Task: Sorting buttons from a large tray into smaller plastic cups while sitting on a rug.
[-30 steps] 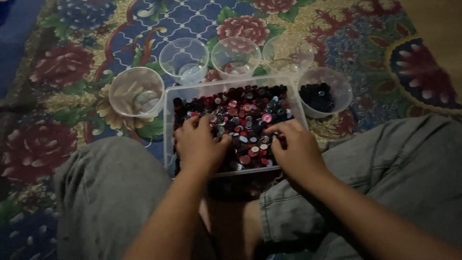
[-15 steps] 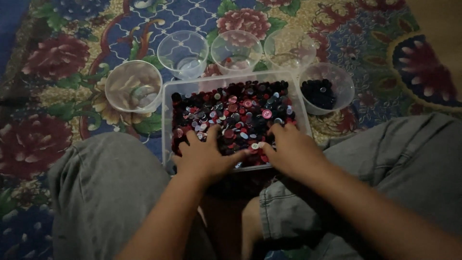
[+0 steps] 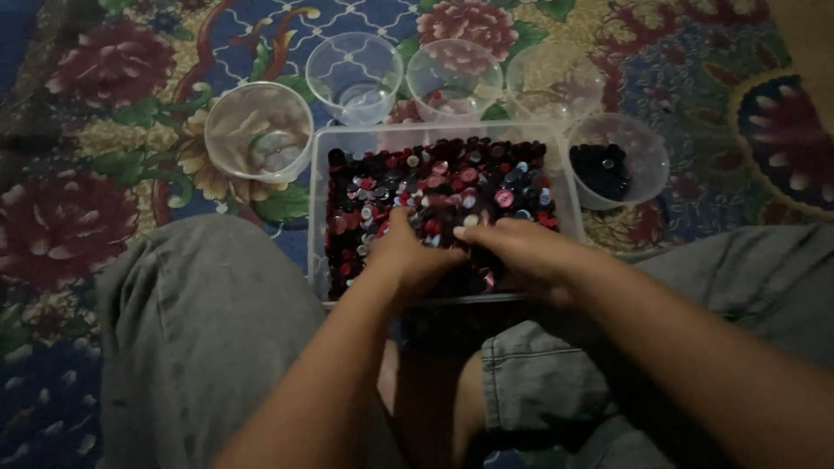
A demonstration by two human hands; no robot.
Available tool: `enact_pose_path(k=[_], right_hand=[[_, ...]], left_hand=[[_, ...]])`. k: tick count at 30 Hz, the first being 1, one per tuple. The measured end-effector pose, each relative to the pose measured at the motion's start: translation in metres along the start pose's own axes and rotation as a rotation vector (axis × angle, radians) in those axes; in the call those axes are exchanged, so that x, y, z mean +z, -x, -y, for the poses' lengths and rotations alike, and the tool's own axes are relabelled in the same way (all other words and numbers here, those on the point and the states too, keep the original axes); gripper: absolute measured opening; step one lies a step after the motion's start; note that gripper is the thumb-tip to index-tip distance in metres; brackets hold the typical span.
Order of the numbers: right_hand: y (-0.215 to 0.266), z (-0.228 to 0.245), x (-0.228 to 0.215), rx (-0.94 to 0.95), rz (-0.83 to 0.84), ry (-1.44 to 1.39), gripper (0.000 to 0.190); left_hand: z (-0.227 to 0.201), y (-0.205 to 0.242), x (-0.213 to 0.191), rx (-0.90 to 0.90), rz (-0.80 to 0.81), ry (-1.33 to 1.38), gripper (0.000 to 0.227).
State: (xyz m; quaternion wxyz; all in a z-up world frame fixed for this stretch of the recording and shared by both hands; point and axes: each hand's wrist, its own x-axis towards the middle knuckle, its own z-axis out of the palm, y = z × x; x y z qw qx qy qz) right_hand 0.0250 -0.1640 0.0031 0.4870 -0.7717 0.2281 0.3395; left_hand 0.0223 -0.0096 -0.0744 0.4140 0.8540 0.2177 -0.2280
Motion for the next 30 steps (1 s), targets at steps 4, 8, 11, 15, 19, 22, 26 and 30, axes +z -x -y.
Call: enact_pose_path(k=[4,8,11,15,19,22,26,30], right_hand=[[-0.011,0.004,0.017,-0.093,-0.032,-0.023,0.055],[-0.029,0.001,0.016,-0.178,-0.184,0.024,0.053],[-0.034,0.005,0.007,-0.284,-0.238,0.046,0.053],[-0.036,-0.002,-0.013,-0.519,-0.348,0.093,0.026],[-0.025,-0.022,-0.016,-0.697,-0.399,0.348,0.027],[-0.029,-0.041,-0.017,-0.88,-0.45,0.496,0.034],[-0.032,-0.052,-0.013,-0.917,-0.471,0.549,0.031],[-0.031,-0.048,-0.014,-0.906,-0.474,0.577,0.024]], left_hand=[[-0.016,0.007,-0.008,0.07,0.003,0.121,0.099],[-0.026,0.006,-0.019,-0.077,-0.006,0.295,0.057],[-0.023,-0.001,-0.018,0.038,-0.054,0.184,0.053],[-0.035,0.009,-0.031,0.097,-0.134,0.169,0.045],[-0.041,0.015,-0.035,0.155,-0.144,0.172,0.045],[-0.045,0.021,-0.037,0.196,-0.127,0.09,0.041],[-0.043,0.034,-0.035,0.227,-0.109,0.025,0.038],[-0.043,0.051,-0.039,0.208,-0.139,-0.123,0.043]])
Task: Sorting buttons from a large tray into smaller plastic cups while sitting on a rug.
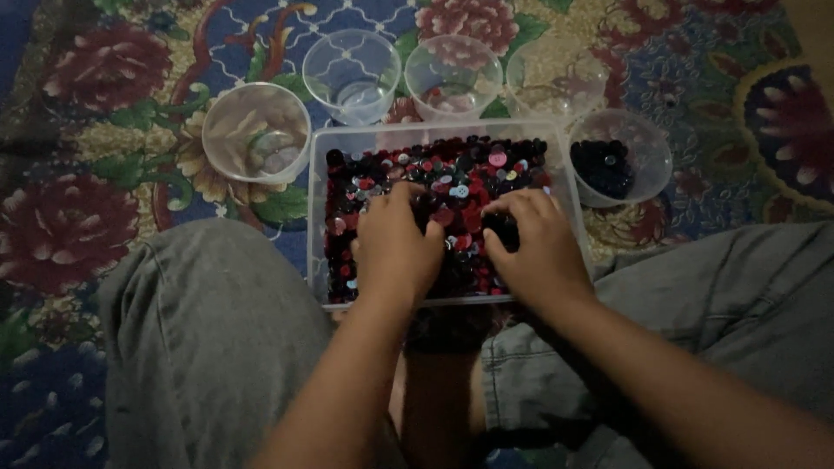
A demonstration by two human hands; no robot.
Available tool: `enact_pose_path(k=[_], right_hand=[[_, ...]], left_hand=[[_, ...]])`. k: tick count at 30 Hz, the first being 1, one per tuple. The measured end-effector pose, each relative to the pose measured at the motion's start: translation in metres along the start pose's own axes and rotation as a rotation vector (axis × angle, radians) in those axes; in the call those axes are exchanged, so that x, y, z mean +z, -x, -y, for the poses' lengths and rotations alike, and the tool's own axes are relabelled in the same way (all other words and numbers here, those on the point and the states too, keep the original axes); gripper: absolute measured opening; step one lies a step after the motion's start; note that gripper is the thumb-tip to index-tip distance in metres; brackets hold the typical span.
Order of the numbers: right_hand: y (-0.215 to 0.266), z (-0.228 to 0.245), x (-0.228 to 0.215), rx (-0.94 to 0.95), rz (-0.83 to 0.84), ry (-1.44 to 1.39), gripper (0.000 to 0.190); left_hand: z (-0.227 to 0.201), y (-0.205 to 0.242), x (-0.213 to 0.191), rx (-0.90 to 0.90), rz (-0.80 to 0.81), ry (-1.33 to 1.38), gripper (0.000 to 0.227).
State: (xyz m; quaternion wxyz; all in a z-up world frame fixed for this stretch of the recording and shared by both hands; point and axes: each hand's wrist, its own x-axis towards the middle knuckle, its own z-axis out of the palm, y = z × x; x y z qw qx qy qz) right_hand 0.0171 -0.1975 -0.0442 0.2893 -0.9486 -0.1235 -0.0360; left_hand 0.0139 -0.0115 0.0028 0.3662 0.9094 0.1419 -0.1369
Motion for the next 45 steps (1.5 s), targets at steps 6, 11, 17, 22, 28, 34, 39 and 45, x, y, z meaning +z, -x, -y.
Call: enact_pose_path(k=[6,11,17,22,28,34,39,45], right_hand=[[-0.003,0.001,0.001,0.032,0.008,0.026,0.033],[-0.001,-0.006,0.004,0.088,0.044,0.051,0.026],[0.0,-0.017,0.008,0.114,-0.001,0.042,0.014],[0.001,-0.018,0.004,0.157,-0.078,-0.005,0.011],[0.001,0.002,-0.014,0.207,-0.095,-0.123,0.014],[-0.001,0.001,-0.015,0.335,-0.13,-0.272,0.017],[-0.002,0.0,-0.018,0.368,-0.083,-0.275,0.018],[0.001,0.008,-0.026,0.375,-0.069,-0.266,0.019]], left_hand=[[0.009,0.002,0.017,-0.009,-0.063,-0.134,0.05],[0.018,0.004,0.02,0.023,-0.102,-0.218,0.033],[0.028,0.006,0.023,0.05,-0.161,-0.201,0.016],[0.026,0.007,0.021,0.036,-0.17,-0.115,0.016],[0.01,0.014,0.011,-0.002,-0.089,0.158,0.024],[0.007,0.004,0.013,-0.042,-0.087,0.223,0.023],[0.004,0.002,0.012,-0.055,-0.077,0.224,0.021],[-0.004,0.014,0.001,-0.115,-0.097,0.199,0.026]])
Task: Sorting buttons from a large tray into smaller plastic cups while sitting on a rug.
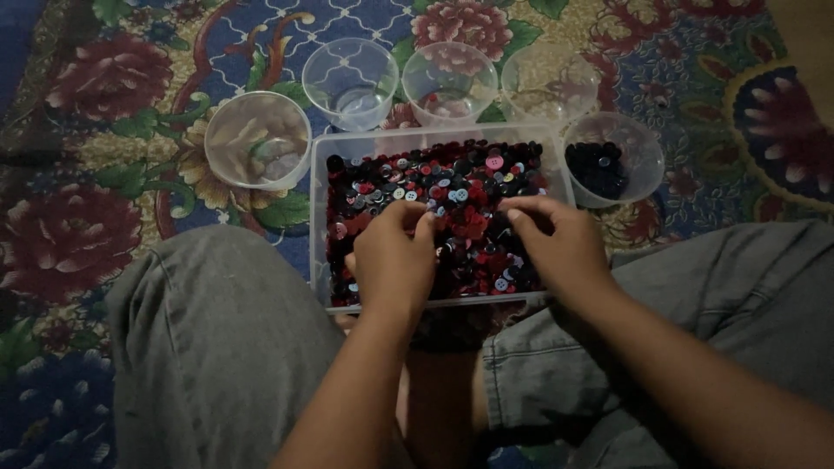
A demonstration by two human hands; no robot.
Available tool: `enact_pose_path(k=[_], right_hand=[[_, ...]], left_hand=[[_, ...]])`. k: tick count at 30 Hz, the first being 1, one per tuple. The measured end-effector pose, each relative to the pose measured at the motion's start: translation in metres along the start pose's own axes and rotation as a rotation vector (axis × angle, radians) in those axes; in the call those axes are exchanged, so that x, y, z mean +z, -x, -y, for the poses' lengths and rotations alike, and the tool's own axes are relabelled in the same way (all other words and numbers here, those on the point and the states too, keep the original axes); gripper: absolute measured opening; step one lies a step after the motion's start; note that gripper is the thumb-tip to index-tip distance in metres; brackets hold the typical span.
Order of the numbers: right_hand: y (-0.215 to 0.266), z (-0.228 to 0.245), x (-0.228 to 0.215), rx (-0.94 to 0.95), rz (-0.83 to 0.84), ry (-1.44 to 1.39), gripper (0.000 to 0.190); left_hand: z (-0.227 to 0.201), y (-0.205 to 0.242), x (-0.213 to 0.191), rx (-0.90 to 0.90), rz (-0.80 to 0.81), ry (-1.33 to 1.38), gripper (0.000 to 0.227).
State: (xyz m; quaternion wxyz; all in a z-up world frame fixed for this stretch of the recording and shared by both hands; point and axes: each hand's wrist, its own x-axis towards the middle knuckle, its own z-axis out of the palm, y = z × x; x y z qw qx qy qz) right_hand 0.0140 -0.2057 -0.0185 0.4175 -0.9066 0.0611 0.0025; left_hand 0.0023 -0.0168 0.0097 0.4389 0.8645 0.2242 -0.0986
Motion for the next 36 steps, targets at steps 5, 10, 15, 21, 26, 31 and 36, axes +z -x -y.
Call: enact_pose_path(k=[5,10,15,21,26,31,36], right_hand=[[-0.006,-0.01,0.008,-0.119,-0.012,0.149,0.019],[-0.023,-0.018,0.015,-0.137,0.003,0.242,0.019],[-0.035,-0.006,0.022,-0.129,0.038,0.168,0.019],[-0.046,-0.009,0.037,-0.049,0.115,0.231,0.021],[-0.052,-0.024,0.044,-0.009,0.125,0.255,0.018],[-0.039,-0.015,0.033,0.01,0.118,0.159,0.017],[-0.03,-0.004,0.021,0.21,0.13,0.054,0.023]], left_hand=[[0.002,0.003,0.002,0.006,-0.003,0.004,0.026],[0.003,-0.003,0.012,0.045,0.019,-0.042,0.026],[-0.013,-0.009,0.022,0.084,-0.004,-0.139,0.025],[-0.016,-0.021,0.03,0.129,-0.008,-0.332,0.023],[-0.004,-0.034,0.044,0.147,-0.022,-0.401,0.014],[-0.003,-0.031,0.036,0.146,-0.018,-0.356,0.011],[-0.009,-0.023,0.025,0.075,-0.022,-0.139,0.016]])
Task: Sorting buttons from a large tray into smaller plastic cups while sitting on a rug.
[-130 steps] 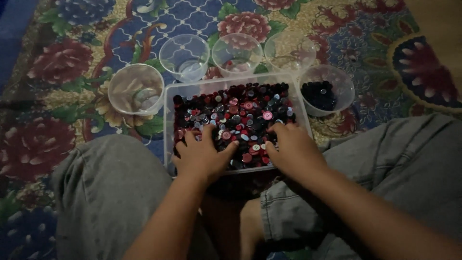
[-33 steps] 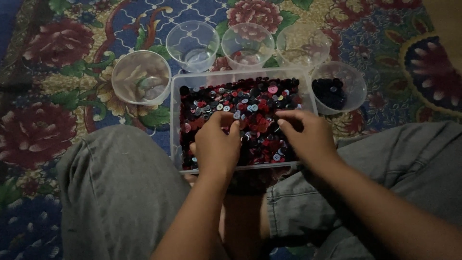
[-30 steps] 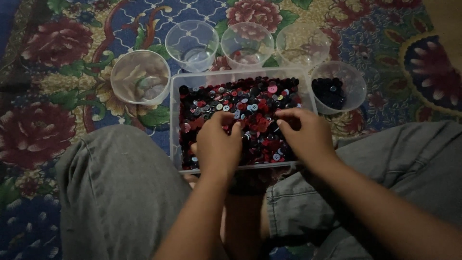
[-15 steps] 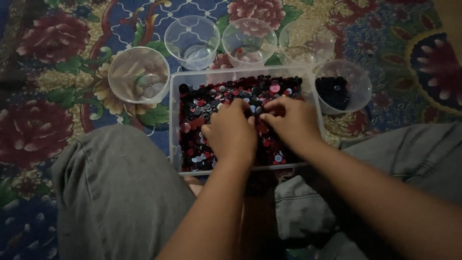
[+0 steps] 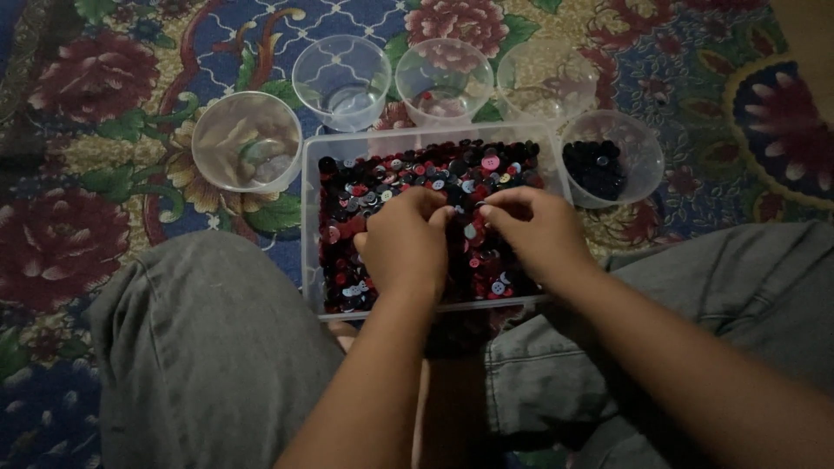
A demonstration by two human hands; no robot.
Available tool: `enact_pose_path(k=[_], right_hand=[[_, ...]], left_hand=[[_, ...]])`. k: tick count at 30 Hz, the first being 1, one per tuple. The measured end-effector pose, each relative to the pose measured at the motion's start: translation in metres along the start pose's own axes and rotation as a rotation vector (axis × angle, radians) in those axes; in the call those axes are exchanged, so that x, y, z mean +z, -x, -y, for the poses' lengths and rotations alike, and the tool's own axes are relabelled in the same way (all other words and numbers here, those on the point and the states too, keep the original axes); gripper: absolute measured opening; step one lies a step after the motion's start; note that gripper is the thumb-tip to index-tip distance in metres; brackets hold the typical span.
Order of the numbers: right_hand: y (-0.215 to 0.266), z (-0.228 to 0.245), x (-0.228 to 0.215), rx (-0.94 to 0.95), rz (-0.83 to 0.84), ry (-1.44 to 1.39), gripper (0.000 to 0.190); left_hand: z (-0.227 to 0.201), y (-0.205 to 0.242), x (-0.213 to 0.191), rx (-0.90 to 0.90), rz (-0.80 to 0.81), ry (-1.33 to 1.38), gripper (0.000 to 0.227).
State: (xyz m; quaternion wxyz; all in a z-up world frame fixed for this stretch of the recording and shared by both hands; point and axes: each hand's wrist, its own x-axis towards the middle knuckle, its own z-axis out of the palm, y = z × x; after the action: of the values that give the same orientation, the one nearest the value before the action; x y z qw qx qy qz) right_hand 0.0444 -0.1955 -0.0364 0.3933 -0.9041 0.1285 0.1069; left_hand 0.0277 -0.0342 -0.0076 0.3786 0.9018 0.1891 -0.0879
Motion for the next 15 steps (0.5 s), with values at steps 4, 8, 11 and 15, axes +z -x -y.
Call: enact_pose_path(k=[4,8,11,15], right_hand=[[0.0,-0.002,-0.005,0.046,-0.02,-0.121,0.025],[0.003,-0.003,-0.009,0.082,-0.023,-0.323,0.026],[0.007,0.001,-0.013,0.076,-0.007,-0.498,0.03],[0.009,-0.005,-0.015,0.078,0.026,-0.545,0.034]], left_hand=[[-0.003,0.005,-0.005,0.019,-0.015,0.087,0.017],[-0.001,0.007,-0.001,-0.026,0.007,0.144,0.016],[0.003,0.01,0.003,-0.056,0.019,0.188,0.016],[0.008,0.016,0.009,-0.052,0.045,0.228,0.016]])
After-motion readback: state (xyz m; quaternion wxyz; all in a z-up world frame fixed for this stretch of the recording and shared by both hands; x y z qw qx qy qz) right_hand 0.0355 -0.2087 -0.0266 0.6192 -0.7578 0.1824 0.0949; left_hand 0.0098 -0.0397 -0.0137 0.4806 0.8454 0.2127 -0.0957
